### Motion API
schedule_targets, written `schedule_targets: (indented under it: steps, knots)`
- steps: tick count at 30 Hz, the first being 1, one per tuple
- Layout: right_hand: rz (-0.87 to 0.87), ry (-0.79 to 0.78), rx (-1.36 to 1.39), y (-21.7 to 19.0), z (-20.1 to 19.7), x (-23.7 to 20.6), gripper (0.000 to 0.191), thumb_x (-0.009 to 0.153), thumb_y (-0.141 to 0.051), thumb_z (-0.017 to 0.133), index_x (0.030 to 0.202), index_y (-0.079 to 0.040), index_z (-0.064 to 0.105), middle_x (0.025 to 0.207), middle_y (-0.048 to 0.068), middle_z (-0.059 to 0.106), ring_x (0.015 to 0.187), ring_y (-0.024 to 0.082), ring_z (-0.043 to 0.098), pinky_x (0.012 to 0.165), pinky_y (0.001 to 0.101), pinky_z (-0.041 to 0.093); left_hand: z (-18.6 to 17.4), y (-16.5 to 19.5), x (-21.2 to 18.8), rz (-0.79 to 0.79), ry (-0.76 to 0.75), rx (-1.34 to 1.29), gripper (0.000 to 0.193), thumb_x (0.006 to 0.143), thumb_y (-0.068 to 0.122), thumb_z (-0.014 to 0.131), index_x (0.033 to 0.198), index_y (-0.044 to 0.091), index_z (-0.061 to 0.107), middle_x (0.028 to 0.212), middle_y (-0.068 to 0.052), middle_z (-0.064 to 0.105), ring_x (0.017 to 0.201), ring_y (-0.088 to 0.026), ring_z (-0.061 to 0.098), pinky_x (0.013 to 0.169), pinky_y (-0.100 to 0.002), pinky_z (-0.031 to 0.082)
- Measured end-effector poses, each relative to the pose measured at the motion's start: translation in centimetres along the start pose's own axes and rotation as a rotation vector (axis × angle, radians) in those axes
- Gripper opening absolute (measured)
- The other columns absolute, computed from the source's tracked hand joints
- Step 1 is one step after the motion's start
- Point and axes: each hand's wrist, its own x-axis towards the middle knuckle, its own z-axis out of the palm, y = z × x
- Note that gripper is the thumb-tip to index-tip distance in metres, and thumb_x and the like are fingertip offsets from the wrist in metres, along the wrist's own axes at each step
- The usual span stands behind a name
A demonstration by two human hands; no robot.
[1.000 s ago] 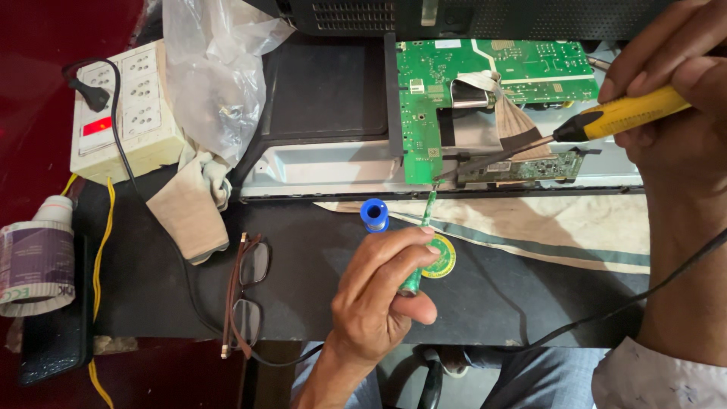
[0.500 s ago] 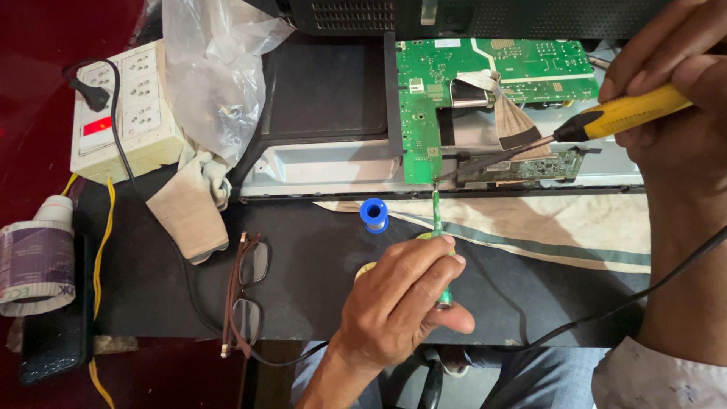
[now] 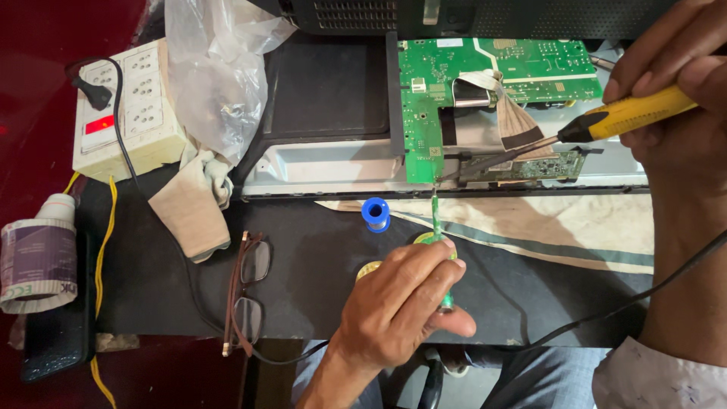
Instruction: The person uses a soldering iron and solder wire to repair a green circuit board. They apply heat to specific points on the board while feeding solder to create connections. The task involves precise hand movements to control the flow of solder and the temperature of the iron.
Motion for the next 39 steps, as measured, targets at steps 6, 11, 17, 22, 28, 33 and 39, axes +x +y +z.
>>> schedule_targets:
  steps: [6,11,17,22,28,33,39]
  knots:
    - [-0.003,0.011,0.002,-0.6,0.5,0.0,0.027,0.109,-0.022,0.035,0.096,0.000,0.042,0.080,0.025,0.055,0.039,0.014,0.034,0.042,0.0248,0.038,-0.1,0.0,-0.1,0.011,0.006,-0.026,0.051,0.104,0.043,0.064,0.120,-0.005,0.066,0.126,-0.017,0.064,0.114,-0.032,0.072,0.097,-0.039,0.064]
    - [-0.010,0.004,0.008,-1.1,0.7,0.2,0.029,0.107,-0.023,0.036,0.092,0.000,0.042,0.078,0.026,0.054,0.038,0.014,0.033,0.042,0.0257,0.037,0.1,0.0,-0.2,-0.003,-0.008,0.008,0.052,0.103,0.043,0.064,0.120,-0.005,0.067,0.125,-0.016,0.065,0.113,-0.032,0.072,0.095,-0.039,0.064]
    - [0.001,0.019,0.027,-1.2,1.0,0.2,0.029,0.107,-0.024,0.036,0.093,0.000,0.043,0.078,0.026,0.054,0.039,0.014,0.033,0.042,0.0248,0.038,0.6,0.1,-0.3,0.001,-0.015,-0.006,0.052,0.103,0.045,0.068,0.117,-0.005,0.068,0.120,-0.018,0.066,0.104,-0.030,0.073,0.089,-0.037,0.064]
    - [-0.038,-0.004,-0.032,-1.3,0.9,0.5,0.030,0.108,-0.023,0.035,0.091,0.001,0.043,0.079,0.026,0.055,0.039,0.014,0.035,0.043,0.0244,0.038,0.5,0.2,-0.4,0.007,-0.024,-0.029,0.048,0.104,0.041,0.071,0.117,-0.006,0.068,0.123,-0.020,0.065,0.104,-0.033,0.073,0.089,-0.039,0.063]
    - [-0.059,-0.014,-0.064,-1.4,0.9,0.9,0.029,0.107,-0.022,0.034,0.091,0.001,0.044,0.078,0.026,0.056,0.039,0.013,0.036,0.043,0.0243,0.039,0.5,0.2,-0.4,0.022,-0.013,-0.053,0.047,0.103,0.039,0.074,0.116,-0.006,0.069,0.124,-0.021,0.065,0.106,-0.034,0.073,0.090,-0.039,0.064]
    - [-0.062,-0.023,-0.025,-1.2,0.9,0.9,0.027,0.106,-0.022,0.035,0.093,0.000,0.044,0.078,0.026,0.056,0.038,0.012,0.034,0.043,0.0242,0.040,0.5,0.2,-0.5,0.006,-0.039,-0.065,0.046,0.101,0.038,0.078,0.115,-0.005,0.069,0.123,-0.021,0.065,0.106,-0.034,0.073,0.089,-0.039,0.063]
    - [-0.025,0.009,-0.001,-1.2,0.9,0.5,0.030,0.107,-0.022,0.037,0.090,0.002,0.044,0.080,0.027,0.056,0.039,0.013,0.034,0.044,0.0247,0.040,0.7,0.3,-0.5,0.006,-0.049,-0.072,0.047,0.098,0.036,0.081,0.116,-0.005,0.069,0.124,-0.021,0.064,0.106,-0.034,0.073,0.088,-0.039,0.064]
